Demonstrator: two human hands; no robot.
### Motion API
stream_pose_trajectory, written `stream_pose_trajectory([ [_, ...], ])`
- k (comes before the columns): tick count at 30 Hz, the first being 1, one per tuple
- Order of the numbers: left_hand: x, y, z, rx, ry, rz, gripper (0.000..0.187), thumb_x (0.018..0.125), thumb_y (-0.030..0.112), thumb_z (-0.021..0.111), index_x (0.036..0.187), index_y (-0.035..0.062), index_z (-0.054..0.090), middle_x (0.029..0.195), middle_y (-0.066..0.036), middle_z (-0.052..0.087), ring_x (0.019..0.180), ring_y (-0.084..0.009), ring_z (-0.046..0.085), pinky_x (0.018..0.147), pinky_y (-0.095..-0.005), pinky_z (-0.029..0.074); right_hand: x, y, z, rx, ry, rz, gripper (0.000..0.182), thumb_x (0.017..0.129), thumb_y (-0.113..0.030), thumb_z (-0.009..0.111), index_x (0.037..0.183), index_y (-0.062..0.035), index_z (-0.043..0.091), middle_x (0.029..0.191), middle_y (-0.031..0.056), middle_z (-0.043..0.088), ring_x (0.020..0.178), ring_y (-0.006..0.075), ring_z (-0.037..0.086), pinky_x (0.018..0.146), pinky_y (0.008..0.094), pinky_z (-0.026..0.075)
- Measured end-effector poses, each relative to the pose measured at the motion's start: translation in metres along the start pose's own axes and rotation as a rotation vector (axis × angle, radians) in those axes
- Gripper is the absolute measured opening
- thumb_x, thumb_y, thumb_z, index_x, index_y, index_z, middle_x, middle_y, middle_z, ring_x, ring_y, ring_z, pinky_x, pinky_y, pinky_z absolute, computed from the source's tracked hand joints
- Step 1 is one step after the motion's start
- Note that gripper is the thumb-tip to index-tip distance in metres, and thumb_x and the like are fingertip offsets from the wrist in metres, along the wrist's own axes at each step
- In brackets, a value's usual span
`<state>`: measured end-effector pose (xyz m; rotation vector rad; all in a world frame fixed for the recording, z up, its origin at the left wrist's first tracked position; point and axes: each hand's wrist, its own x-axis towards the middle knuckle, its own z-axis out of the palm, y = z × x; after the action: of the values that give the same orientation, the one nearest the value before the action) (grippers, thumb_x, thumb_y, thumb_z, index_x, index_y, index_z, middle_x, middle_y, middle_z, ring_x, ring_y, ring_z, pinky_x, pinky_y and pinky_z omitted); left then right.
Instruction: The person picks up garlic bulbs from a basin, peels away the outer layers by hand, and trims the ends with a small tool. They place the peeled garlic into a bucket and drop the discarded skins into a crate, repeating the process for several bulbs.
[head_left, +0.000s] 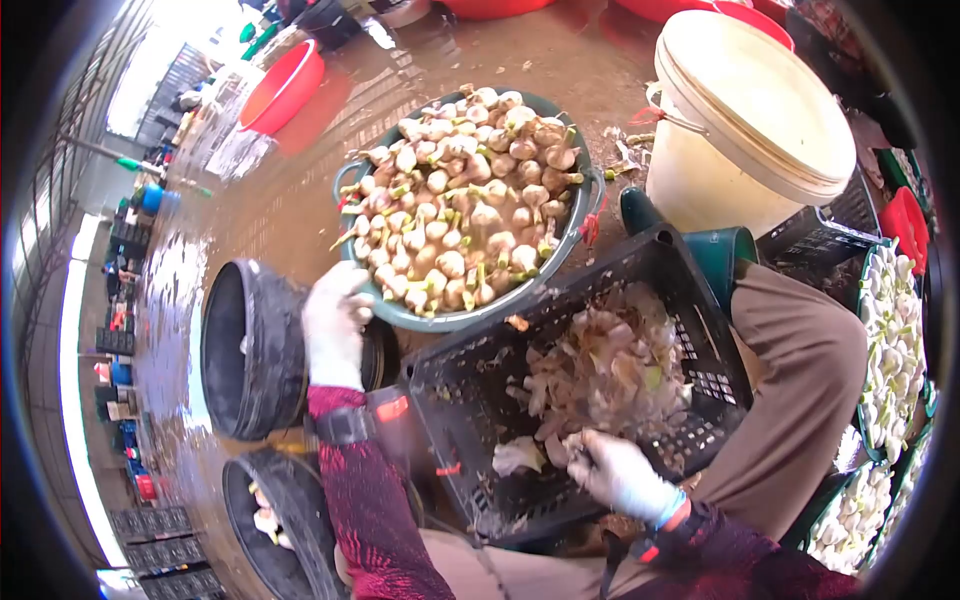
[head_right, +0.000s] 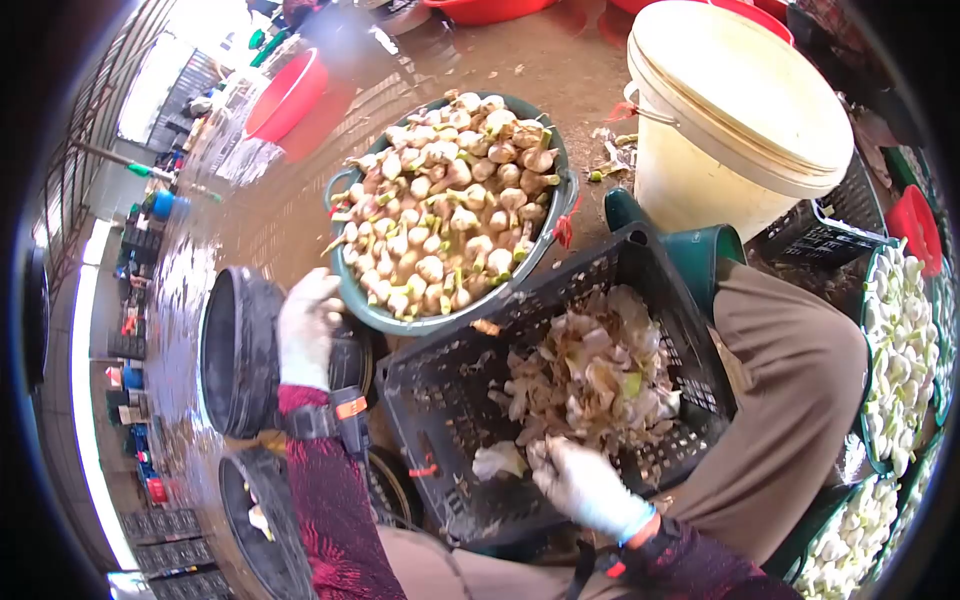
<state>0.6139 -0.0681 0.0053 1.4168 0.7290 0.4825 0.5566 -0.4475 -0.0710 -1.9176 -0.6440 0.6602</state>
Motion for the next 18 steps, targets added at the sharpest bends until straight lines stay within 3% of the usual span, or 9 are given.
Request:
stream_pose_trajectory([
  [2, 0.043, -0.031, 0.031, 0.415, -0.199, -0.184, 0.036, 0.084, 0.014, 0.065, 0.117, -0.0007, 0.058, 0.08, -0.005, 0.063, 0.052, -0.0122, 0.057, 0.05, -0.0219, 0.043, -0.002, 0.014, 0.012, -0.02, -0.025, -0.009, 0.016, 0.087, -0.015, 0.061, 0.096, -0.0033, 0.056, 0.08, 0.0176, 0.063, 0.074, 0.0379, 0.063, 0.064, 0.0421, 0.052],
  [5, 0.109, -0.105, 0.053, 0.782, -0.267, -0.302, 0.033, 0.082, 0.016, 0.064, 0.113, 0.0044, 0.058, 0.078, -0.005, 0.061, 0.049, -0.0128, 0.055, 0.046, -0.0264, 0.045, 0.004, 0.006, 0.007, 0.024, -0.157, 0.08, 0.016, 0.089, -0.016, 0.059, 0.097, -0.0023, 0.054, 0.078, 0.0181, 0.062, 0.072, 0.0383, 0.063, 0.063, 0.0433, 0.052],
  [6, 0.111, -0.107, 0.067, 0.91, -0.36, -0.322, 0.031, 0.081, 0.018, 0.065, 0.109, 0.0046, 0.058, 0.077, -0.004, 0.061, 0.049, -0.0126, 0.054, 0.045, -0.0264, 0.045, 0.008, 0.005, 0.004, -0.007, -0.247, 0.152, 0.018, 0.091, -0.017, 0.057, 0.098, -0.001, 0.054, 0.077, 0.0192, 0.062, 0.072, 0.0382, 0.063, 0.062, 0.0437, 0.052],
  [9, 0.114, -0.104, 0.088, 1.114, -0.553, -0.308, 0.025, 0.078, 0.018, 0.069, 0.096, 0.0047, 0.058, 0.07, -0.003, 0.06, 0.059, -0.0093, 0.057, 0.052, -0.0249, 0.048, 0.014, 0.004, 0.001, 0.058, -0.138, 0.183, 0.019, 0.093, -0.021, 0.057, 0.094, -0.0028, 0.052, 0.074, 0.0218, 0.061, 0.068, 0.0404, 0.062, 0.059, 0.0464, 0.051],
  [11, 0.112, -0.1, 0.08, 0.981, -0.537, -0.326, 0.03, 0.077, 0.014, 0.069, 0.104, 0.0043, 0.059, 0.079, -0.004, 0.063, 0.065, -0.0093, 0.059, 0.056, -0.0246, 0.049, 0.015, 0.001, -0.001, 0.04, -0.139, 0.194, 0.02, 0.093, -0.022, 0.056, 0.097, -0.0025, 0.054, 0.075, 0.0215, 0.062, 0.068, 0.0396, 0.062, 0.059, 0.0453, 0.051],
  [13, 0.092, -0.076, 0.065, 0.622, -0.515, -0.328, 0.047, 0.079, 0.008, 0.067, 0.124, 0.0041, 0.054, 0.097, -0.005, 0.064, 0.07, -0.0118, 0.062, 0.059, -0.0248, 0.052, 0.013, -0.002, -0.003, 0.029, -0.147, 0.183, 0.022, 0.094, -0.023, 0.055, 0.1, -0.0021, 0.055, 0.076, 0.0211, 0.063, 0.068, 0.0388, 0.063, 0.058, 0.0443, 0.051],
  [15, 0.052, -0.049, 0.056, 0.275, -0.469, -0.311, 0.041, 0.083, 0.009, 0.066, 0.122, 0.003, 0.054, 0.093, -0.006, 0.064, 0.072, -0.014, 0.063, 0.059, -0.0259, 0.053, 0.01, -0.003, -0.005, 0.004, -0.191, 0.086, 0.031, 0.096, -0.026, 0.053, 0.115, -0.0013, 0.056, 0.074, 0.0174, 0.063, 0.064, 0.0329, 0.064, 0.058, 0.0381, 0.051],
  [17, -0.012, -0.033, 0.056, -0.107, -0.413, -0.347, 0.035, 0.089, 0.014, 0.063, 0.12, 0.002, 0.054, 0.09, -0.006, 0.063, 0.074, -0.0162, 0.063, 0.059, -0.0268, 0.052, 0.009, -0.011, -0.013, 0.225, -0.101, 0.009, 0.039, 0.098, -0.026, 0.05, 0.13, -0.0027, 0.052, 0.07, 0.0118, 0.059, 0.061, 0.0242, 0.061, 0.059, 0.0322, 0.049],
  [18, -0.047, -0.029, 0.054, -0.181, -0.465, -0.286, 0.032, 0.093, 0.021, 0.06, 0.118, 0.0012, 0.054, 0.089, -0.008, 0.064, 0.072, -0.0173, 0.063, 0.057, -0.0274, 0.05, 0.01, -0.009, -0.011, 0.311, -0.062, -0.035, 0.042, 0.098, -0.024, 0.05, 0.135, -0.005, 0.045, 0.08, 0.0119, 0.065, 0.066, 0.029, 0.064, 0.061, 0.0365, 0.051],
])
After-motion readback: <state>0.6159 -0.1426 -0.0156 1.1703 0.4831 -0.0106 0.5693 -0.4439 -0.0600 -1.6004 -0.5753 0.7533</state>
